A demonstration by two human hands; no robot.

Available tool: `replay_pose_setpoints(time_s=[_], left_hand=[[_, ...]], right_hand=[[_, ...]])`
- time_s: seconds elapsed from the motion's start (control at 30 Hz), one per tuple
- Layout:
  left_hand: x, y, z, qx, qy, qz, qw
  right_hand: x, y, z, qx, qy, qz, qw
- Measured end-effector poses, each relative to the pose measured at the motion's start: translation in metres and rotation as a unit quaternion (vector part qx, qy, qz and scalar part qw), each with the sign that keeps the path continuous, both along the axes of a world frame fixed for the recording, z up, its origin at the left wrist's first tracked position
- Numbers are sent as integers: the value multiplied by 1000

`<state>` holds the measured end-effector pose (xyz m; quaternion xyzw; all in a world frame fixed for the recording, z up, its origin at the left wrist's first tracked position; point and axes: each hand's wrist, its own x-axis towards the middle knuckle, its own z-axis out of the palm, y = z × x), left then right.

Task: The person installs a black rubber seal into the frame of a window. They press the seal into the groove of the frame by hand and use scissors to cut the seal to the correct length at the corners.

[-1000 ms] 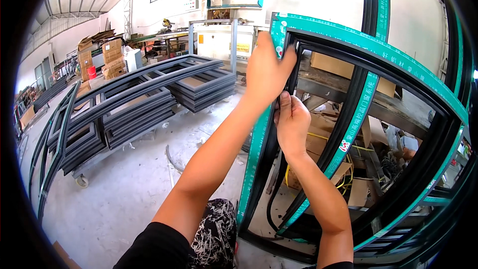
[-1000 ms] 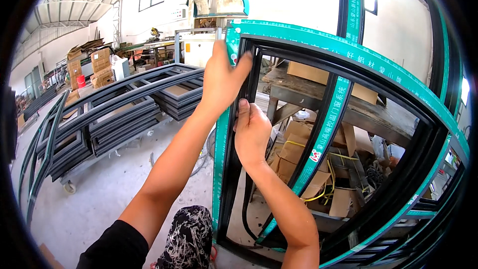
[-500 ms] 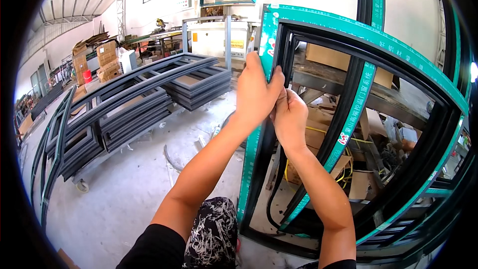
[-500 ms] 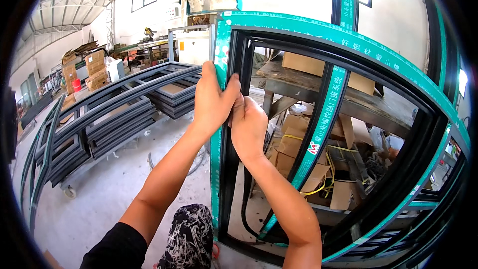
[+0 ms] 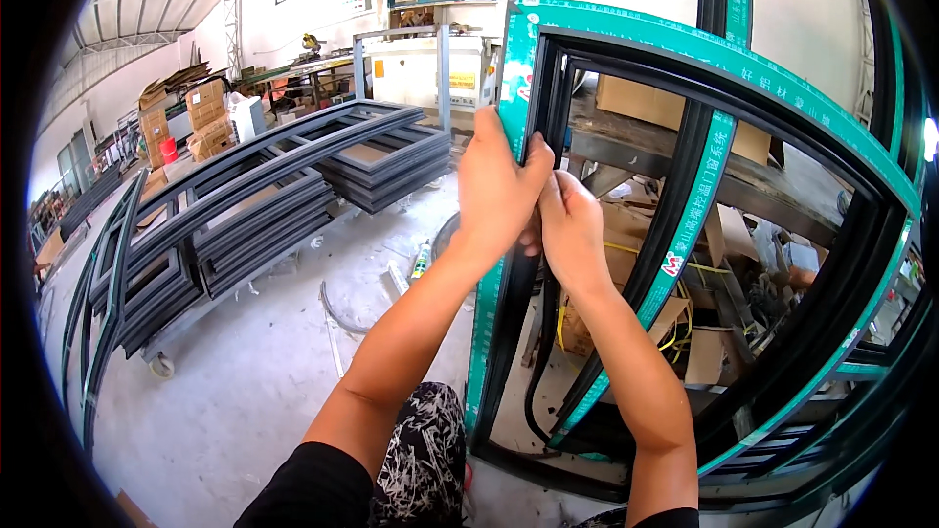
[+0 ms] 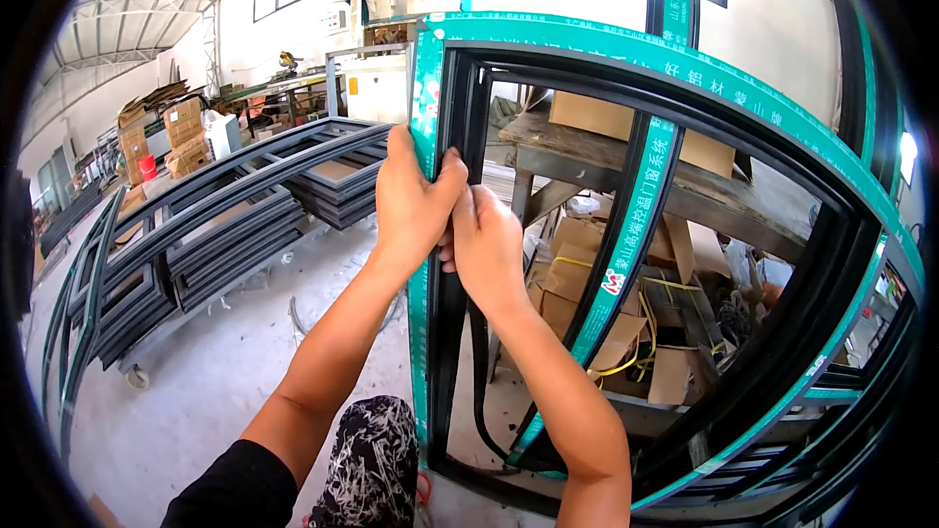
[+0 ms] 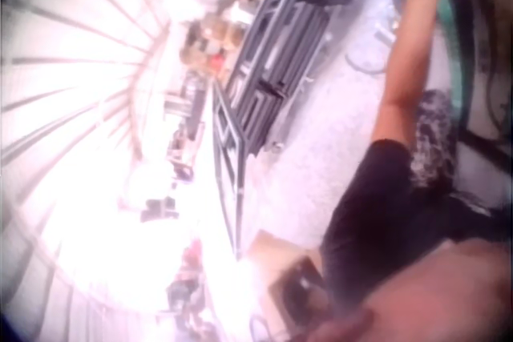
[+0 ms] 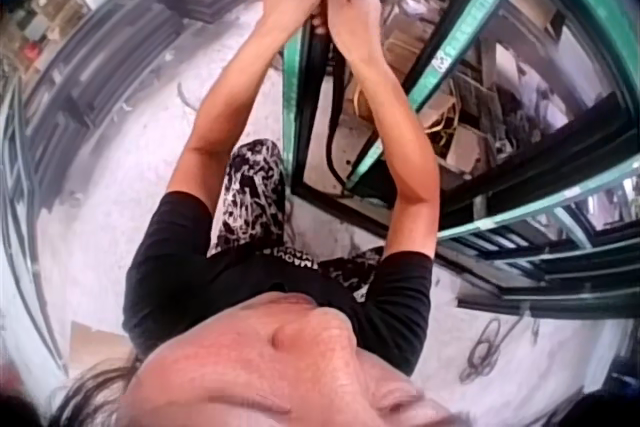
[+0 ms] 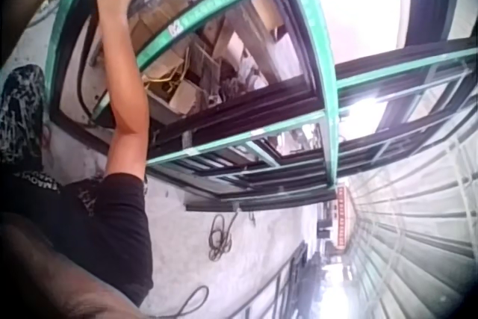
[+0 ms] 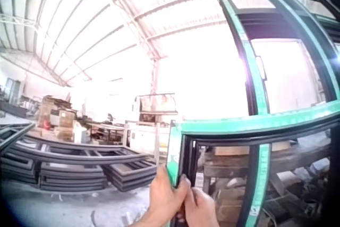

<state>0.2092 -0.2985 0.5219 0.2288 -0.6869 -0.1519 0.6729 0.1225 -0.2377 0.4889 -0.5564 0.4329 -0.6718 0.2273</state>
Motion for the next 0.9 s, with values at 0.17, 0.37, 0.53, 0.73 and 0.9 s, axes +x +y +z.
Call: replay_pose_setpoints(time_s=[0.17,0.37,0.53,0.73,0.9], left_hand=[[-2,-3,-1,-48,4,32,998],[-1,1,14,-56,5,38,998],[-10,-9,70,-63,13,72,995],[-13,-10,89,-58,9,140,988],[-13,-13,80,-51,2,122,991]], right_hand=[[25,34,-85,38,-94,-41,994],[22,41,-117,10,-90,-13,996],[26,42,-105,28,-88,-21,996],[23,37,-107,30,-88,-21,995],[26,29,-113,7,-127,-19,992]])
